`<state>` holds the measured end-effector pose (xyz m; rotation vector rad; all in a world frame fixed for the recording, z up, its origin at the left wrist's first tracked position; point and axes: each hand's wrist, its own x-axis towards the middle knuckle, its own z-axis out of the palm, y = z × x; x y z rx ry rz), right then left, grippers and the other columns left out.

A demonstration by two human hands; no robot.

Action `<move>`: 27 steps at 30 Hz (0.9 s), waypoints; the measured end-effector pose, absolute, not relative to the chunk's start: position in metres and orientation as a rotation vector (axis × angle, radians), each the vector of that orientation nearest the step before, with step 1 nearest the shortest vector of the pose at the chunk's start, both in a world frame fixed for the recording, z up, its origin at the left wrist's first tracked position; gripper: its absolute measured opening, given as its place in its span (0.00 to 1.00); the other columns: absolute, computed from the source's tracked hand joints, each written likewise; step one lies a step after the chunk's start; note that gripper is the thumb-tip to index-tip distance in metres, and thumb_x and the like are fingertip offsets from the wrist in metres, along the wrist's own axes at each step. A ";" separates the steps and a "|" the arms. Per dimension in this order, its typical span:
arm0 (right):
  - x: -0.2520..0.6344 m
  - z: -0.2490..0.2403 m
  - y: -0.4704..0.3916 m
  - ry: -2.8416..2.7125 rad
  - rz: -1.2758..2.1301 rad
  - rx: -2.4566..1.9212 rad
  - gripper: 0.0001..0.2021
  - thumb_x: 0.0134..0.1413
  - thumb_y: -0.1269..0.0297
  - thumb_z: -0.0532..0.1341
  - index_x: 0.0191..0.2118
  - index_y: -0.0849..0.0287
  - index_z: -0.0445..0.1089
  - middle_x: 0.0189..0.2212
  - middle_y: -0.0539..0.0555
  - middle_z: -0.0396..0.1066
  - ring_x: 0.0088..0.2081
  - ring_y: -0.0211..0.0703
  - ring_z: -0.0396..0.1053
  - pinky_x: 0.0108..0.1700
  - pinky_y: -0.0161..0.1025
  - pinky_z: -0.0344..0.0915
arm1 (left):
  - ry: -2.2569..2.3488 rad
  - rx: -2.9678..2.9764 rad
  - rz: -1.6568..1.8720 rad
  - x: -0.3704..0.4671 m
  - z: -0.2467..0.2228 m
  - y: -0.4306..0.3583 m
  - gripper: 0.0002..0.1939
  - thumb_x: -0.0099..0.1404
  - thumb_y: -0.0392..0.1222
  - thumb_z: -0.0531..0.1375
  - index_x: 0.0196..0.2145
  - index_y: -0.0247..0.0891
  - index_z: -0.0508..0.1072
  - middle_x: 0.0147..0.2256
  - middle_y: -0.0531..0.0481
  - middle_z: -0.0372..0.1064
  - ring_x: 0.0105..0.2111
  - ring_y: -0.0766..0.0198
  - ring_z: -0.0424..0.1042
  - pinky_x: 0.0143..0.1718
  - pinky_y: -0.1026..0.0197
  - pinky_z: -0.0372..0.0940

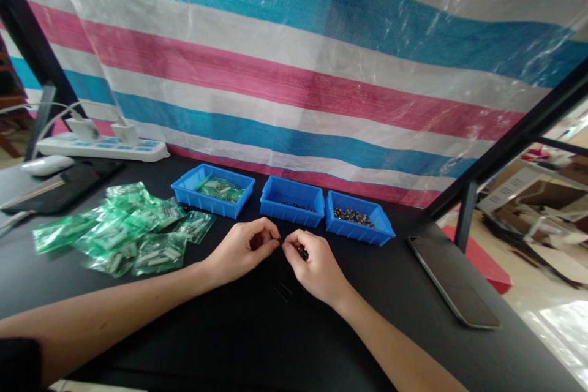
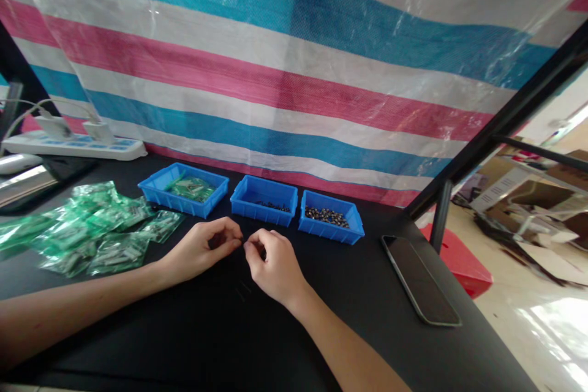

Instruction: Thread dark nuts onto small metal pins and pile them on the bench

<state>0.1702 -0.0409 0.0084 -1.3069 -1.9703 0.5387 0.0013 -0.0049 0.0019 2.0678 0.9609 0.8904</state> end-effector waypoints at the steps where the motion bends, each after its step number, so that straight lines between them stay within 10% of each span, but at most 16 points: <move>1: 0.170 0.008 -0.041 -1.969 0.542 -1.307 0.07 0.54 0.69 0.53 0.28 0.60 0.66 0.23 0.50 0.67 0.28 0.38 0.64 0.29 0.33 0.57 | 0.960 2.067 0.890 0.001 0.002 -0.005 0.05 0.58 0.39 0.55 0.32 0.35 0.68 0.20 0.58 0.58 0.21 0.71 0.58 0.22 0.69 0.53; 27: 0.169 0.006 -0.040 -1.896 0.540 -1.343 0.03 0.49 0.70 0.58 0.26 0.59 0.63 0.22 0.48 0.66 0.26 0.37 0.64 0.30 0.33 0.59 | 0.948 2.067 0.872 0.001 0.003 -0.005 0.05 0.58 0.38 0.55 0.32 0.34 0.68 0.20 0.58 0.58 0.20 0.72 0.57 0.21 0.69 0.52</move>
